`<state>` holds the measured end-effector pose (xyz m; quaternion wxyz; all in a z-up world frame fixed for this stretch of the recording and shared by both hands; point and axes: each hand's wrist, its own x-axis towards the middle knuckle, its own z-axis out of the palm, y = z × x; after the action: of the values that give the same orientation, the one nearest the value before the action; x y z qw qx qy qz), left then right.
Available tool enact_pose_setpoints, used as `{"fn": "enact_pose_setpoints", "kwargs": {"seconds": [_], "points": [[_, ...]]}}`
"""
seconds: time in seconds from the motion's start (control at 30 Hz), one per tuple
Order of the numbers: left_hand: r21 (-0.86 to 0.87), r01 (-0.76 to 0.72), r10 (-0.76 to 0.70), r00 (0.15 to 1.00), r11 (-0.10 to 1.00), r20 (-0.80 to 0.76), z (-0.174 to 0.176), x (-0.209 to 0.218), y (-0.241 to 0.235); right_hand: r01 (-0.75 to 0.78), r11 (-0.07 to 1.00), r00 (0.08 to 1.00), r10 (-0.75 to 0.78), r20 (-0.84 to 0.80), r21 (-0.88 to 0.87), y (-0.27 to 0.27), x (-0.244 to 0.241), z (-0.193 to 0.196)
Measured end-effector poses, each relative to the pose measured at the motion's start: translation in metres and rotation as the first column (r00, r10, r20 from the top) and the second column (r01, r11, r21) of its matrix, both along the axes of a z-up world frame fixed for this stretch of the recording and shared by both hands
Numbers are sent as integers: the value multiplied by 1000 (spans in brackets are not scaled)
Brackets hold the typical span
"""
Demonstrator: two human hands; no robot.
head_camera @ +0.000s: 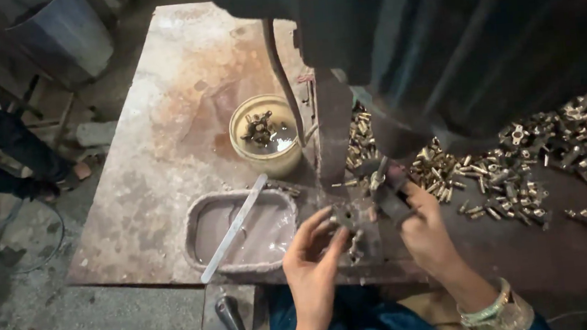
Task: The person picks small brass fittings one at a time from a pile on the workbench, holds each under a bench drill press to drill it, dips the drilled fitting into a cup of liquid, and places it in a tray, repeating the cycle continuously.
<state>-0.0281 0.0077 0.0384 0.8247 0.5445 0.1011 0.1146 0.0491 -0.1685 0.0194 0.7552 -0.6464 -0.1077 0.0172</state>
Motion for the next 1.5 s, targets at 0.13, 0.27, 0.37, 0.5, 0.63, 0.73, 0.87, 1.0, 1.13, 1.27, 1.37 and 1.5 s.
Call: {"fn": "enact_pose_setpoints", "kwargs": {"seconds": [0.13, 0.27, 0.37, 0.5, 0.63, 0.73, 0.87, 1.0, 1.13, 1.27, 1.37, 1.5], "points": [[162, -100, 75, 985, 982, 153, 97, 1, -1, 4, 1000, 990, -5, -140, -8, -21, 10, -35], [706, -448, -179, 762, 548, 623, 48, 25, 6, -89, 994, 996, 88, -28, -61, -53, 20, -120], [853, -300, -266, 860, 426, 435, 11, 25, 17, -145, 977, 989, 148, 6, -156, -70, 24, -147], [957, 112, -141, 987, 268, -76, 15, 35, 28, -235, 852, 970, 173, -171, -467, -54, -34, -71], [656, 332, -321, 936, 678, -142, 1, 10, 24, -254, 757, 963, 144, -226, -602, -51, -33, -39], [663, 473, -439, 868, 580, -234, 7, 27, 53, -390, 422, 902, 356, -246, -818, -60, -27, -65], [731, -181, 16, 974, 658, 227, 34, 59, 79, 43, 563, 838, 429, 336, -825, -38, -40, -55], [702, -297, 101, 946, 647, 307, 45, 67, 73, 28, 513, 805, 497, 324, -858, -23, -28, -32], [808, -239, -29, 953, 539, 301, 0, 31, 27, 208, 410, 731, 538, 420, -888, -43, -19, -97], [745, -141, -90, 961, 652, 261, 15, 13, -15, -118, 857, 990, 141, 8, -501, -29, -18, -71], [628, -130, -31, 970, 768, 239, 28, 22, -29, -137, 990, 986, 134, -97, -28, -16, -7, -43], [446, -112, 24, 980, 888, 197, 38, 35, -36, 67, 995, 996, -61, 70, -75, -8, 9, -46]]}}
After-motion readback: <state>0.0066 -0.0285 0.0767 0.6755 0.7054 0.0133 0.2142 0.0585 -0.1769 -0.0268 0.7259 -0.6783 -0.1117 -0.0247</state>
